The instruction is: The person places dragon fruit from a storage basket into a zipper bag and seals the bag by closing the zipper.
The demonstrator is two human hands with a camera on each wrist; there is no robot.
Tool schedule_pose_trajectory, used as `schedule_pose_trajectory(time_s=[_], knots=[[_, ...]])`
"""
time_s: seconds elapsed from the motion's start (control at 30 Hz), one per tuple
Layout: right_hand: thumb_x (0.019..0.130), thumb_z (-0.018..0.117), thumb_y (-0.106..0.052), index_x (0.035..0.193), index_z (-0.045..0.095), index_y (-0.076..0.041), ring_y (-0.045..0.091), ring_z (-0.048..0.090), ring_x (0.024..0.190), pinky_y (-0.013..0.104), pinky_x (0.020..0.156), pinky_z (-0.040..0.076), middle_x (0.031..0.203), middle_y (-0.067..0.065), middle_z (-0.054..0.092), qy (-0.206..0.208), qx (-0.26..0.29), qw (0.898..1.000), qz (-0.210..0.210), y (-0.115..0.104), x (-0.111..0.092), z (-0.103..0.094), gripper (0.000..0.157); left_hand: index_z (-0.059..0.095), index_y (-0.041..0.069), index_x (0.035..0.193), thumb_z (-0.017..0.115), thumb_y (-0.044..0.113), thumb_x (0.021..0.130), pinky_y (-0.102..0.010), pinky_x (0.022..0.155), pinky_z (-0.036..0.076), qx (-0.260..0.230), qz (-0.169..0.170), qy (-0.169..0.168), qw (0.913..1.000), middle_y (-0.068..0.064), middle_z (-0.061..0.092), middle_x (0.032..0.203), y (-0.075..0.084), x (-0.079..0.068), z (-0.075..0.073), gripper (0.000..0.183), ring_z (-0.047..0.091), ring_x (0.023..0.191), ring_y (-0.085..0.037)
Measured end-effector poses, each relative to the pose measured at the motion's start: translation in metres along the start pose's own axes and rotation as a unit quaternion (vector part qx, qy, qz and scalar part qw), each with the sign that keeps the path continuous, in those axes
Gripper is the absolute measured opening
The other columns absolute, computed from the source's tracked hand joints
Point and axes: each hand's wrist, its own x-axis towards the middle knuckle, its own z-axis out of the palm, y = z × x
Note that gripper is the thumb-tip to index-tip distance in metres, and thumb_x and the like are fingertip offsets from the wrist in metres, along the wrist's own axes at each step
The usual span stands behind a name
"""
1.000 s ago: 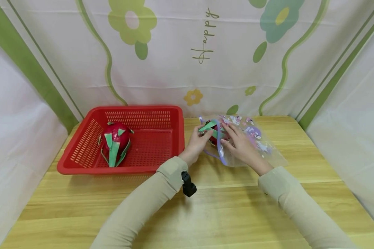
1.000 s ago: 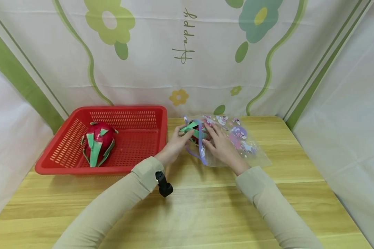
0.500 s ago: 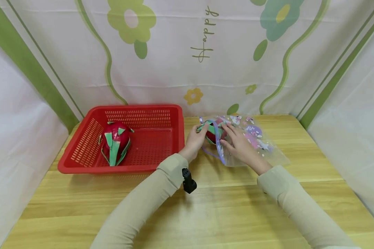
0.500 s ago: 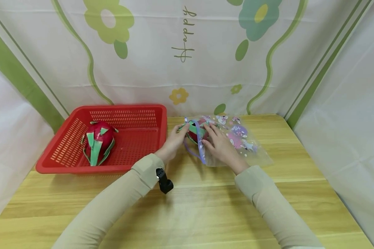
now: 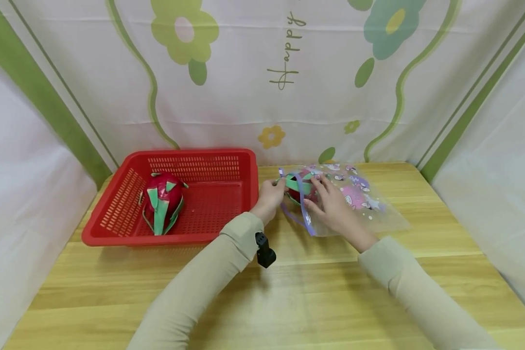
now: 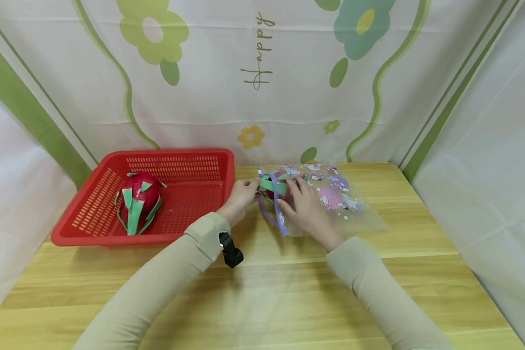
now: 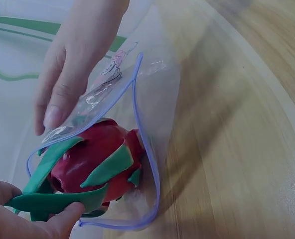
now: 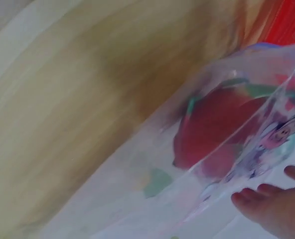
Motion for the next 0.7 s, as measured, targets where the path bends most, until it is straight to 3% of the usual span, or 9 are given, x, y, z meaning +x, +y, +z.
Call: schedule_pose_trajectory(time_s=[0.2, 0.4, 0.53, 0.7], knots=[[0.087, 0.064, -0.047, 0.147, 0.03, -0.001, 0.052, 0.035, 0.133, 0.065, 0.104, 0.034, 0.15, 0.03, 0.029, 0.009, -0.055, 0.998, 0.017, -0.022, -0.008, 0.006, 0.084, 0.04, -0.002, 0.141, 0.043, 0.026, 0.102, -0.041, 0.108, 0.04, -0.035, -0.004, 0.01, 0.9993, -0.018, 0.056, 0.129, 0.001, 0.002, -0.001, 0.048, 0.051, 0.123, -0.029], [0.084, 0.065, -0.025, 0.144, 0.035, 0.002, 0.051, 0.044, 0.125, 0.063, 0.103, 0.037, 0.14, 0.033, 0.041, 0.028, -0.078, 0.996, 0.012, -0.03, -0.01, 0.012, 0.072, 0.031, 0.0, 0.147, 0.043, 0.025, 0.102, -0.038, 0.107, 0.042, -0.084, -0.023, -0.005, 0.9962, -0.016, 0.038, 0.147, 0.002, 0.005, -0.005, 0.053, 0.047, 0.131, -0.028], [0.086, 0.057, -0.015, 0.144, 0.036, 0.0, 0.051, 0.045, 0.123, 0.061, 0.103, 0.038, 0.139, 0.032, 0.043, 0.035, -0.064, 0.997, 0.028, -0.03, -0.009, 0.012, 0.064, 0.036, 0.0, 0.144, 0.043, 0.023, 0.102, -0.037, 0.108, 0.042, -0.107, -0.032, -0.017, 0.9935, -0.018, 0.044, 0.142, 0.004, 0.009, -0.005, 0.049, 0.047, 0.131, -0.028], [0.087, 0.051, -0.01, 0.142, 0.042, -0.002, 0.046, 0.05, 0.113, 0.056, 0.09, 0.047, 0.13, 0.031, 0.044, 0.051, -0.042, 0.996, 0.052, -0.029, -0.008, 0.012, 0.056, 0.042, 0.001, 0.141, 0.046, 0.024, 0.101, -0.037, 0.11, 0.039, -0.131, -0.043, -0.037, 0.9897, -0.019, 0.052, 0.134, 0.005, 0.014, -0.003, 0.046, 0.049, 0.127, -0.028]])
